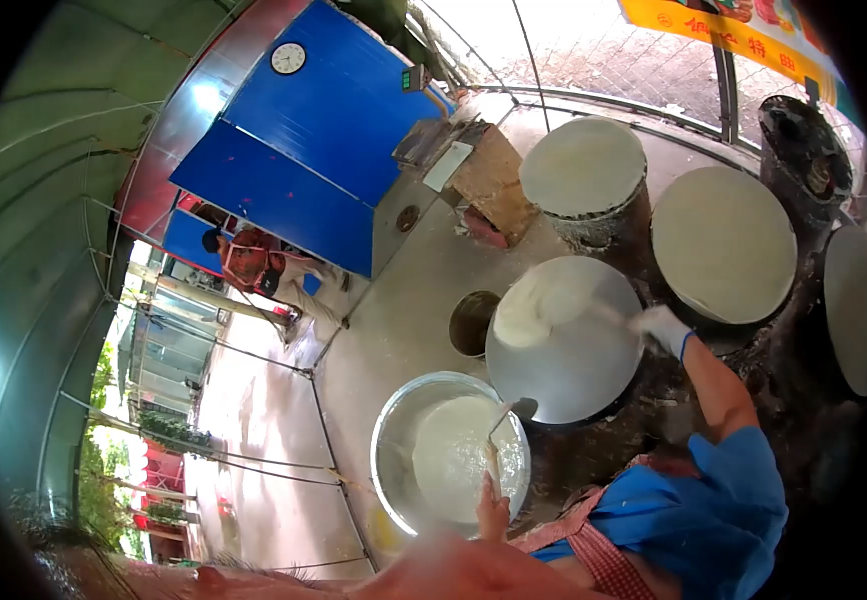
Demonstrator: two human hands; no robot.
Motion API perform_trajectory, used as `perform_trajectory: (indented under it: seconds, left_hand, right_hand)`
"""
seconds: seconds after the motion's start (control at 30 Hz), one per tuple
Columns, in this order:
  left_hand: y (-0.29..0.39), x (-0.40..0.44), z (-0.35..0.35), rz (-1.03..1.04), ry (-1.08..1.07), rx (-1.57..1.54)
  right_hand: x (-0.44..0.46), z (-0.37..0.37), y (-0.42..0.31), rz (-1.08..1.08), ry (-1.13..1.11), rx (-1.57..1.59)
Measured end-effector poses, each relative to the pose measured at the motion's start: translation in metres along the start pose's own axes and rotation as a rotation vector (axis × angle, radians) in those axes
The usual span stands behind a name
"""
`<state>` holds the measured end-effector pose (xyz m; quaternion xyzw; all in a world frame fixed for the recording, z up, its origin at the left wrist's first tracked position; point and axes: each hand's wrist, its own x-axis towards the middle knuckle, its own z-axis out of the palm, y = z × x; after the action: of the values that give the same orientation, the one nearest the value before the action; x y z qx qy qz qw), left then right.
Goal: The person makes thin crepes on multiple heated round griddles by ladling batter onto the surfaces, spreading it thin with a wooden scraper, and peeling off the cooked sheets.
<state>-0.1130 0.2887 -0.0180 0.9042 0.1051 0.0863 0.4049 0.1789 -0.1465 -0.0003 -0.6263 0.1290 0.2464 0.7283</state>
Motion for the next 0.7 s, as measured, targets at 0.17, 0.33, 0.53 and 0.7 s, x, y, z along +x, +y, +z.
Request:
perform_trajectory:
  seconds: [0.17, 0.33, 0.53, 0.7]
  left_hand:
    - [0.019, -0.013, -0.002, -0.362, -0.063, -0.102]
    - [-0.040, -0.065, 0.012, -0.523, 0.106, -0.179]
    - [-0.018, -0.102, 0.020, -0.470, 0.274, -0.256]
    - [-0.007, -0.114, 0.022, -0.576, 0.308, -0.440]
  right_hand:
    - [0.006, 0.037, -0.007, 0.136, -0.132, -0.200]
    - [0.041, -0.017, 0.015, -0.078, -0.209, -0.275]
    - [0.046, 0.032, -0.060, 0.228, -0.213, -0.353]
    - [0.046, -0.023, 0.007, 0.065, -0.429, -0.313]
